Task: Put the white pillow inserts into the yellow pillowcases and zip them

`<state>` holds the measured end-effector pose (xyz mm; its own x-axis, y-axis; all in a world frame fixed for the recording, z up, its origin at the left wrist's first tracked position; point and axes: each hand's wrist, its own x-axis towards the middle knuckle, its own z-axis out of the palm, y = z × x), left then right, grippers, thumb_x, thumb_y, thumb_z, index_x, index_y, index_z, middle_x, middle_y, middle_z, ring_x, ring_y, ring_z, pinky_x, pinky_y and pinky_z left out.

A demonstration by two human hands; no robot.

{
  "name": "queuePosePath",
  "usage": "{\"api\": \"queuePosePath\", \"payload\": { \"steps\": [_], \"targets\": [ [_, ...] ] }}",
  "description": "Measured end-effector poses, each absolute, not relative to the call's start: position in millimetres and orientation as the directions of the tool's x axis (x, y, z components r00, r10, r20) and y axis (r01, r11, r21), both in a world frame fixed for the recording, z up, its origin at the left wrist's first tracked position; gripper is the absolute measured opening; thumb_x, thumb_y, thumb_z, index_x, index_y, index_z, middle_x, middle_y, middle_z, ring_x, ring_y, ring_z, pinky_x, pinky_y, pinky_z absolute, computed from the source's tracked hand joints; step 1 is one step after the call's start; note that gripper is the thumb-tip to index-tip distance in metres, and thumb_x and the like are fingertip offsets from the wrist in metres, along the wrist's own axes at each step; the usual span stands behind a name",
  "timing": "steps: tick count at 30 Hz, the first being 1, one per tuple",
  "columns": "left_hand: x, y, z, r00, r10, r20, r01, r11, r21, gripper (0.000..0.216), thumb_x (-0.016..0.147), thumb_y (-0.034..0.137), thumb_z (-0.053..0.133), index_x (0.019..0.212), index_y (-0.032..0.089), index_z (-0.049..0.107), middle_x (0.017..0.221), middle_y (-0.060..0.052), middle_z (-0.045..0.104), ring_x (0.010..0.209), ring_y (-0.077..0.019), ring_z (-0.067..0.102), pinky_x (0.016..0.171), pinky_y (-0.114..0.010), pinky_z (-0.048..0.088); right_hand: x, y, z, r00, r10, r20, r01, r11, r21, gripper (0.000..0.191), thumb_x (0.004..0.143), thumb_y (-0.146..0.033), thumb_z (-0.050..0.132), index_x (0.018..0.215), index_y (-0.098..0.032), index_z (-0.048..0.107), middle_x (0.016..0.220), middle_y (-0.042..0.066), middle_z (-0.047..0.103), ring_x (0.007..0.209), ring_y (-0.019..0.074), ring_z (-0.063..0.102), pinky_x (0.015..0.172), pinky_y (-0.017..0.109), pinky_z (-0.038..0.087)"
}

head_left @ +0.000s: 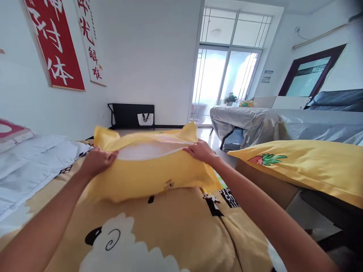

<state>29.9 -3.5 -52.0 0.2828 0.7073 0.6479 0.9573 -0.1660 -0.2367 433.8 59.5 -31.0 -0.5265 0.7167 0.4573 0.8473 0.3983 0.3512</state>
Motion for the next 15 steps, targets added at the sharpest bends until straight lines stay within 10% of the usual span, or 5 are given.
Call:
{"api": "queuePosePath", "payload": {
  "steps": [15],
  "targets": [
    [21, -46, -87, 0.33, 0.873, 0.36, 0.943, -0.286, -0.169, 0.054, 0.092, 0.055, 0.034, 0.061, 0.02, 0.06, 0.062, -0.002, 0.066, 0.065, -0.0199, 0.063, 0.07, -0.033, 0.039, 445, 30, -79, -0.742, 0.619, 0.258, 0.655, 0.591, 0.471, 0.042, 0.098, -0.039, 0.04, 0.076, -0.016, 0.067, 0.071, 0.008, 0.07, 0.066, 0.0175, 0.063, 0.083, 0.035, 0.033]
  ]
}}
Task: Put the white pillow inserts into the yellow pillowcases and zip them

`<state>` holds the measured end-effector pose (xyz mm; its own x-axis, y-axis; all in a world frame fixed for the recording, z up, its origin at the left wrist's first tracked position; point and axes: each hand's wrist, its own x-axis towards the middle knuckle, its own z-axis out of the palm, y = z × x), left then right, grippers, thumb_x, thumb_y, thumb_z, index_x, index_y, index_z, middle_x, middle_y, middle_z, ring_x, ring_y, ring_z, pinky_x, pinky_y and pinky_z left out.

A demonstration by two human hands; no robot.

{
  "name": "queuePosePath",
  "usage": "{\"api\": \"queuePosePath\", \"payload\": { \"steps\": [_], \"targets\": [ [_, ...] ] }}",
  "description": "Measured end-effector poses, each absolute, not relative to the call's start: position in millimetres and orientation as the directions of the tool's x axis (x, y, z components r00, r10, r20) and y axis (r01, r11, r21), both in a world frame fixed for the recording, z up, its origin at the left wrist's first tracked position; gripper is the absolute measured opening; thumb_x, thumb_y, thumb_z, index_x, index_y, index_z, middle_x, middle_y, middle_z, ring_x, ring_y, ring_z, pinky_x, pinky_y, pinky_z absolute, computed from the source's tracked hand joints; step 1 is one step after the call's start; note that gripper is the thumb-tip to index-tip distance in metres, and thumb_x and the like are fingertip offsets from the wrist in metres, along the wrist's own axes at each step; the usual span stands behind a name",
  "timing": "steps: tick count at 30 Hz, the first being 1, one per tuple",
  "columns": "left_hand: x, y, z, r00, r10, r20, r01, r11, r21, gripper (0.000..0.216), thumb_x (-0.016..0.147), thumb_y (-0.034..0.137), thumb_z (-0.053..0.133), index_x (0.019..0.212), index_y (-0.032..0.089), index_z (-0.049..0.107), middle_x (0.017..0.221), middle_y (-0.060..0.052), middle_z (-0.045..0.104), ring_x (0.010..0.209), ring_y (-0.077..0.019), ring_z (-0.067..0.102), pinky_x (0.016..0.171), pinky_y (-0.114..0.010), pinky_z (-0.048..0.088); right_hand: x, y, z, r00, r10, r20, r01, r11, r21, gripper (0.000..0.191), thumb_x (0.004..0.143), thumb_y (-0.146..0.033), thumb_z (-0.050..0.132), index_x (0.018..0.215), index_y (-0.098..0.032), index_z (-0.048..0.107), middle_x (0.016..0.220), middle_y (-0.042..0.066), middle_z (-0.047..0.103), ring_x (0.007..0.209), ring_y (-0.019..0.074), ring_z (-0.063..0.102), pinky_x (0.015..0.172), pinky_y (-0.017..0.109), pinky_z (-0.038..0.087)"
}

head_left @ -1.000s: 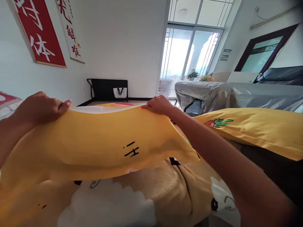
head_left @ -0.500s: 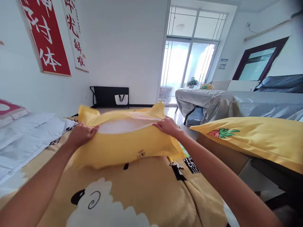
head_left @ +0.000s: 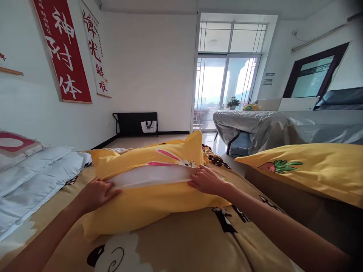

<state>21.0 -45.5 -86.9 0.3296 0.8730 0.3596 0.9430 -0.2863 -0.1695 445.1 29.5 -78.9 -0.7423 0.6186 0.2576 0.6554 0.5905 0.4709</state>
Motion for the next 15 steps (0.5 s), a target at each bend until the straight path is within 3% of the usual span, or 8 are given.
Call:
{"api": "queuePosePath", "payload": {
  "steps": [2, 4, 6, 9, 12, 15],
  "targets": [
    [25, -59, -87, 0.411, 0.846, 0.341, 0.905, -0.334, -0.263, 0.047, 0.086, 0.059, 0.046, 0.063, 0.02, 0.061, 0.063, -0.002, 0.066, 0.068, -0.0212, 0.062, 0.072, -0.034, 0.039, 451, 19, -79, -0.79, 0.575, 0.214, 0.594, 0.628, 0.503, 0.046, 0.097, -0.042, 0.04, 0.07, -0.017, 0.067, 0.065, 0.007, 0.07, 0.06, 0.0171, 0.061, 0.083, 0.036, 0.033],
    [31, -72, -87, 0.526, 0.79, 0.316, 0.83, -0.394, -0.395, 0.039, 0.086, 0.051, 0.052, 0.065, 0.02, 0.061, 0.063, -0.003, 0.065, 0.065, -0.0217, 0.06, 0.072, -0.036, 0.037, 455, 9, -75, -0.846, 0.5, 0.184, 0.51, 0.66, 0.552, 0.05, 0.095, -0.048, 0.043, 0.065, -0.017, 0.067, 0.061, 0.007, 0.068, 0.057, 0.0176, 0.059, 0.087, 0.039, 0.033],
    [40, -86, -87, 0.629, 0.723, 0.287, 0.738, -0.439, -0.513, 0.032, 0.09, 0.035, 0.05, 0.063, 0.021, 0.06, 0.06, -0.002, 0.062, 0.058, -0.0205, 0.056, 0.071, -0.037, 0.035, 459, -1, -72, -0.896, 0.408, 0.177, 0.427, 0.676, 0.6, 0.047, 0.09, -0.052, 0.049, 0.064, -0.017, 0.067, 0.059, 0.007, 0.067, 0.058, 0.0182, 0.059, 0.094, 0.041, 0.031],
    [54, -108, -87, 0.711, 0.64, 0.29, 0.658, -0.462, -0.594, 0.038, 0.092, 0.02, 0.041, 0.057, 0.021, 0.056, 0.056, 0.0, 0.056, 0.051, -0.0182, 0.049, 0.067, -0.037, 0.032, 466, -16, -70, -0.923, 0.308, 0.231, 0.384, 0.702, 0.6, 0.039, 0.089, -0.048, 0.054, 0.066, -0.018, 0.064, 0.059, 0.004, 0.066, 0.06, 0.0169, 0.058, 0.096, 0.038, 0.031],
    [60, -126, -92, 0.7, 0.595, 0.395, 0.676, -0.375, -0.634, 0.04, 0.091, 0.01, 0.035, 0.06, 0.021, 0.059, 0.06, -0.001, 0.056, 0.051, -0.0174, 0.049, 0.064, -0.035, 0.032, 474, -29, -77, -0.873, 0.325, 0.363, 0.478, 0.716, 0.508, 0.038, 0.096, -0.037, 0.043, 0.066, -0.019, 0.059, 0.055, 0.002, 0.063, 0.057, 0.0148, 0.056, 0.083, 0.032, 0.037],
    [61, -133, -99, 0.572, 0.562, 0.597, 0.787, -0.17, -0.593, 0.039, 0.087, 0.005, 0.03, 0.066, 0.018, 0.061, 0.079, -0.006, 0.066, 0.048, -0.0152, 0.049, 0.057, -0.033, 0.033, 477, -38, -87, -0.745, 0.462, 0.482, 0.659, 0.623, 0.421, 0.03, 0.097, -0.024, 0.037, 0.08, -0.018, 0.061, 0.061, 0.003, 0.067, 0.058, 0.0149, 0.06, 0.074, 0.029, 0.038]
  ]
}}
